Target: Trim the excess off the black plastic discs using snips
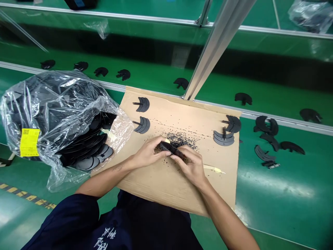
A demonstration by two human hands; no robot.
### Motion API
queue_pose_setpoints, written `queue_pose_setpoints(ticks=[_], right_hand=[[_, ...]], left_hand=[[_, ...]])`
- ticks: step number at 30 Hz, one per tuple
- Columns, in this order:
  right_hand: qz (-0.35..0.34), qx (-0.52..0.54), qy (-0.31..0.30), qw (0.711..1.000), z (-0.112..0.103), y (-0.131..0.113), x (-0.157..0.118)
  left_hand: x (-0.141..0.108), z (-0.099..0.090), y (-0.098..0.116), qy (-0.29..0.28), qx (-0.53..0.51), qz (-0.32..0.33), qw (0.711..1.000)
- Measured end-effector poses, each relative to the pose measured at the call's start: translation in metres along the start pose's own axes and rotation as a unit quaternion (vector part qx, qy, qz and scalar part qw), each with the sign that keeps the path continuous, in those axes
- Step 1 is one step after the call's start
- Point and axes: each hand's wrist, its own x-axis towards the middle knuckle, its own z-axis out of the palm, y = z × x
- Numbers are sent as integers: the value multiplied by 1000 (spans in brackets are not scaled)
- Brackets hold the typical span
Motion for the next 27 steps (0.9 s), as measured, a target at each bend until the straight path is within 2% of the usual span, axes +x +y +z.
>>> queue_pose_setpoints(ticks=[6,12,21,27], right_hand=[[-57,-17,15,998,-1,0,-2],[-83,-46,15,995,0,0,-4],[-147,-93,24,984,-1,3,-4],[-168,-110,25,979,-1,7,-5]], left_hand=[[-2,1,1,3,-14,1,1000],[-2,-2,1,-28,-58,23,998],[-1,1,2,12,-52,72,996],[0,-3,2,-27,-45,98,994]])
